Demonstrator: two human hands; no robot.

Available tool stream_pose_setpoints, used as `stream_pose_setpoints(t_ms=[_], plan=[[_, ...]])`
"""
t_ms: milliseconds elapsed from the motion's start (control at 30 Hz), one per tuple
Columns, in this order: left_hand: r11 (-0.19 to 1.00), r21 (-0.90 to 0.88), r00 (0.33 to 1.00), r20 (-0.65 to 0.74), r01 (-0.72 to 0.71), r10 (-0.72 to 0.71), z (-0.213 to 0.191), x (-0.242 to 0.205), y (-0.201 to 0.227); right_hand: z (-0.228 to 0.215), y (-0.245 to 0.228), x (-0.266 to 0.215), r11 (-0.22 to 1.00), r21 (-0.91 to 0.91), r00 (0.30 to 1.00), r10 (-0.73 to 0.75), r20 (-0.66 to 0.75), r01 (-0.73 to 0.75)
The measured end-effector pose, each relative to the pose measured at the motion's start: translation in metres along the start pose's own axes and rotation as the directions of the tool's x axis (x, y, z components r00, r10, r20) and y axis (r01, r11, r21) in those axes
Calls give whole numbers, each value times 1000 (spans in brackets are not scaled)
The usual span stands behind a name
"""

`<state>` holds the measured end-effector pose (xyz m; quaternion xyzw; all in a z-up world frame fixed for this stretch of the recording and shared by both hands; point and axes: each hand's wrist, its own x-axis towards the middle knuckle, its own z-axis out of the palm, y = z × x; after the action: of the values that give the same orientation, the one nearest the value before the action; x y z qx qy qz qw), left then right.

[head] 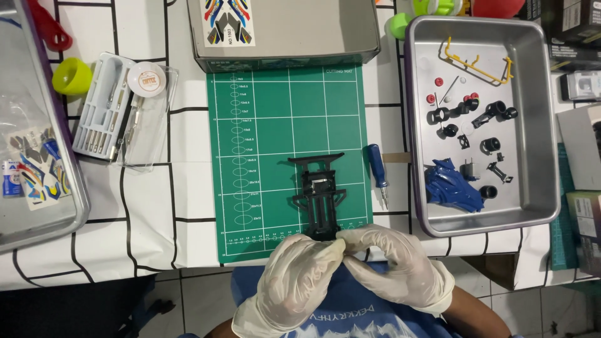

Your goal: The person assembles a black mechanical component on a green cutting mat, picking up small parts from a metal tray and attaching them to the main structure. They use a screwdriver to tighten screws and secure the pieces together, occasionally adjusting the position of the assembly.

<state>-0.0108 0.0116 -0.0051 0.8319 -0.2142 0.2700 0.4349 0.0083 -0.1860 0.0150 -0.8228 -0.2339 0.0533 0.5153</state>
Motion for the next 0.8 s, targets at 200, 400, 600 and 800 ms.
stream_pose_setpoints(t_ms=[200,400,600,800], plan=[[999,-21,1000,-7,26,-26,-9,6,-5,-6,-7,19,980,150,990,118,71,-128],[999,28,992,116,42,-45,-6,-10,-18,-4,6,23,938,181,955,288,76,-297],[982,-25,982,30,186,-185,-12,0,-30,-7,28,48,972,-230,986,2,-165,-40],[831,551,901,324,70,-290,-8,-1,-30,7,29,73,855,-473,962,-267,-48,214]])
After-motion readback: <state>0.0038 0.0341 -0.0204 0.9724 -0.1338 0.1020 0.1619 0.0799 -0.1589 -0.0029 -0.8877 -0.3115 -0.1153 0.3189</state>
